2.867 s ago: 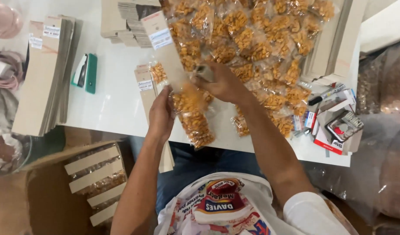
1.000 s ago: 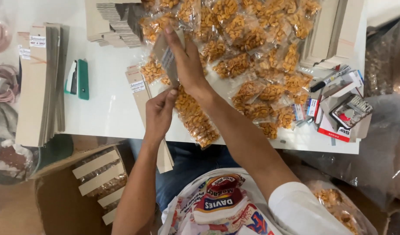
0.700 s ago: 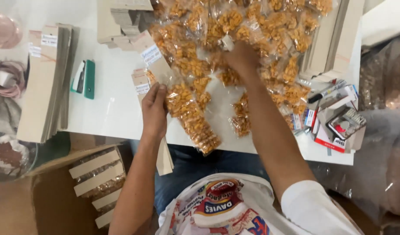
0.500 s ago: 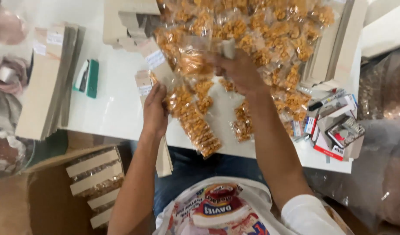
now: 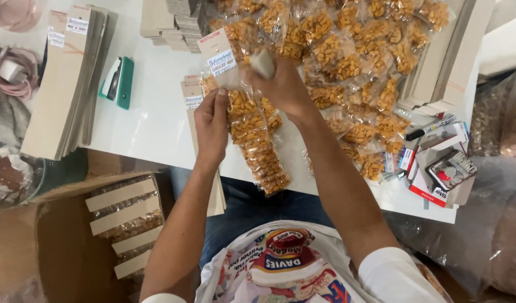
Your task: The person repeatedly picks small clear bags of snacks from a table, places them into paper sleeves, and uses a handheld stapler to seal the sleeves. Finished packages are placed into a cardboard box. The person continues this cycle throughout the clip.
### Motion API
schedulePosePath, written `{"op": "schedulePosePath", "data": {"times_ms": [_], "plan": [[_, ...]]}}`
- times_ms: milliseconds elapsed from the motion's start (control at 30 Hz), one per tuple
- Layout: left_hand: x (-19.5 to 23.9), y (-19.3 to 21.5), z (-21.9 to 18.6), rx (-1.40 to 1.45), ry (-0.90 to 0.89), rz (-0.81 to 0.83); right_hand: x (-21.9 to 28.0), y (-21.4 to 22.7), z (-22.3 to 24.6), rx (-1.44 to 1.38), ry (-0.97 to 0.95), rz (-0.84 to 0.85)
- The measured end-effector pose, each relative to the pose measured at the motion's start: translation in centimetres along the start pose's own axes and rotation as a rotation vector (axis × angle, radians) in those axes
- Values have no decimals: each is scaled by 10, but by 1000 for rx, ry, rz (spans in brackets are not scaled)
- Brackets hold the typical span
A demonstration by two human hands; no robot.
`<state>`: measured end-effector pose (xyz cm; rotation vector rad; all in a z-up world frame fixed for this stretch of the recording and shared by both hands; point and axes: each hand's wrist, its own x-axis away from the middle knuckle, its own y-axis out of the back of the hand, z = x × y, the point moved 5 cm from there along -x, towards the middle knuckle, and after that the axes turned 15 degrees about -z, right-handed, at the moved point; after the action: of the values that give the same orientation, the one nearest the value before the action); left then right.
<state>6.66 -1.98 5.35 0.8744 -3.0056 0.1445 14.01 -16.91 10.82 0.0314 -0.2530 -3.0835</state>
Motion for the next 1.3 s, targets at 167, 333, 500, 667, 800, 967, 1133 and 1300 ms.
{"op": "schedulePosePath", "data": {"times_ms": [167,333,500,667,800,967,1133,1300], "plan": [[18,-5,-31,-114,-237,42,-11,-18,31,-178,139,-169],[21,-4,-33,-172,-288,133,-12,-31,31,-340,-34,-231],[33,-7,-29,-290,-308,257,-16,-21,4,-276,69,-222],[65,29,-86,-177,-263,57,27,11,-5,57,76,-238],[86,100,-131,-35,-77,-34,62,13,-83,602,125,-130],[118,220,-181,-732,-657,-253,109,2,-96,557,704,-215],[144,319,-137,172,-113,-742,116,0,-111,595,836,-228],[156,383,-45,-599,-285,-1042,116,1,-116,620,851,-234]]}}
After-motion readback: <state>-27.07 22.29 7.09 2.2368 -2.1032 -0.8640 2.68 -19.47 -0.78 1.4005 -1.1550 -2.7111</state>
